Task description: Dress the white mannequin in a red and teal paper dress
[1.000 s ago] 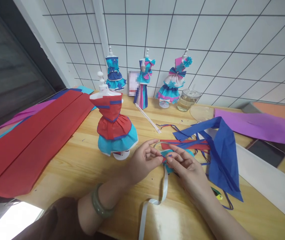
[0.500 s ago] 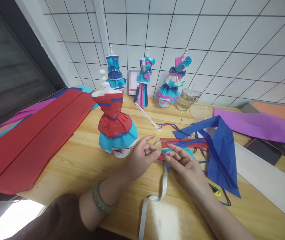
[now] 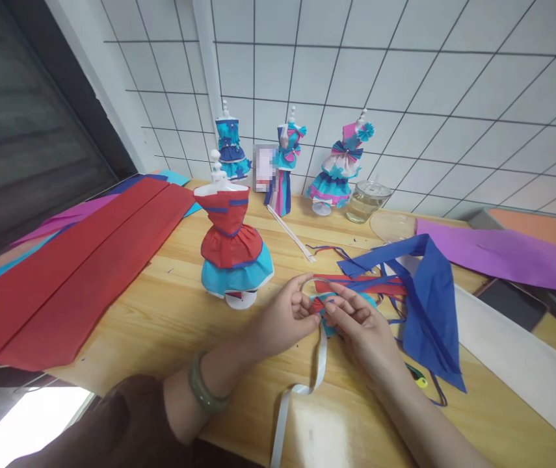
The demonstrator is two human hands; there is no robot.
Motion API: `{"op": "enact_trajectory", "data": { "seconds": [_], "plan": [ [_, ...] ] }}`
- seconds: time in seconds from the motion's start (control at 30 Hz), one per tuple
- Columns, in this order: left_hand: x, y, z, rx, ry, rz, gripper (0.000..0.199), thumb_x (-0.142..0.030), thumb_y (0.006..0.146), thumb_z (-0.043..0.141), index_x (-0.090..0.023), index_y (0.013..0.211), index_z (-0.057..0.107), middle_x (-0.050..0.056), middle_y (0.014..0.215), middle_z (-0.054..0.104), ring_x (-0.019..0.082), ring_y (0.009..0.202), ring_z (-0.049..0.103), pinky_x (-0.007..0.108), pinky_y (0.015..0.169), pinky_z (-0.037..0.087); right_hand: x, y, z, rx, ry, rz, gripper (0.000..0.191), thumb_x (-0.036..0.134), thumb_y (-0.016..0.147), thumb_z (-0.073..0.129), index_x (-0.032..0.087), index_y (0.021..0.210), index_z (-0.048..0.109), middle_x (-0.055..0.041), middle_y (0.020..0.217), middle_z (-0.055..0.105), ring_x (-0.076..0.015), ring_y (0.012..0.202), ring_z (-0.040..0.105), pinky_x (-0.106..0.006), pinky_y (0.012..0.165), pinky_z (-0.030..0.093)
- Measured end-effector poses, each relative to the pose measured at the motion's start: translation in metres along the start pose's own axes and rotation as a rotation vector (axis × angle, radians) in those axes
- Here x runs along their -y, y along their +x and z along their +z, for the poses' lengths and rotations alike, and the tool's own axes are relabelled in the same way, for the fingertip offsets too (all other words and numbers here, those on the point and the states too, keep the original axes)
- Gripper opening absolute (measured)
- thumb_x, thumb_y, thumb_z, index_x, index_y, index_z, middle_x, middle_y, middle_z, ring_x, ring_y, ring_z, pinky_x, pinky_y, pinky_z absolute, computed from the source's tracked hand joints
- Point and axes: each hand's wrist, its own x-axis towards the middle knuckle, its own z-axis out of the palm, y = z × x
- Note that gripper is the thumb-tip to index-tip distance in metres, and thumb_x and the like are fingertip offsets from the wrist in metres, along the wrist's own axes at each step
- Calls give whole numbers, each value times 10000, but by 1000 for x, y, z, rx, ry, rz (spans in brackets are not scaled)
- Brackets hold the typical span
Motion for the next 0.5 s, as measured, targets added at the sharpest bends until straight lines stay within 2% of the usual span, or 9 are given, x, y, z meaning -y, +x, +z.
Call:
{"op": "enact_trajectory", "data": {
  "seconds": [0.13,0.2,0.27,0.37,0.43,0.47,0.5],
  "plan": [
    [-1,-12,4,-29,390,117,728,-251,695,687,-261,1350,371,43,939,592,135,687,572,269,631,474,2,4,-6,-91,-4,-47,478,301,607,815,226,1040,628,18,769,652,-118,656,596,-211,602,485],
    [-8,-19,5,-38,550,226,623,-306,733,662,-240,1310,435,69,971,628,161,703,591,295,655,476,2,6,-8,-109,-6,-61,507,293,595,820,243,1060,624,32,760,648,-109,644,595,-197,592,490],
    [-18,-28,3,-60,670,367,449,-333,806,586,-204,1230,519,89,922,665,186,730,616,316,696,474,3,7,-9,-112,-12,-86,530,298,594,818,241,1081,617,25,766,647,-123,650,605,-206,577,499],
    [-36,-44,-5,-75,854,608,271,-264,866,488,-189,1102,598,88,784,688,199,703,637,338,696,462,3,8,-10,-118,-49,-139,557,319,584,818,225,1094,615,9,774,654,-155,679,625,-235,592,516],
    [-47,-55,-16,-77,945,778,242,-193,841,498,-202,1055,610,83,740,684,205,675,633,353,685,463,3,7,-9,-132,-91,-164,562,341,570,820,216,1081,623,7,766,662,-166,699,631,-243,614,522],
    [-52,-60,-23,-99,948,862,248,-161,815,519,-218,1041,603,74,742,682,199,661,625,349,678,468,3,7,-9,-139,-106,-171,562,350,561,822,213,1069,626,7,761,665,-169,705,633,-244,620,524],
    [-58,-63,-31,-171,928,941,261,-147,785,553,-237,1026,592,62,756,678,198,662,618,349,675,469,3,7,-8,-146,-113,-175,564,354,552,825,212,1061,627,8,756,667,-171,710,634,-244,623,525]
  ]
}}
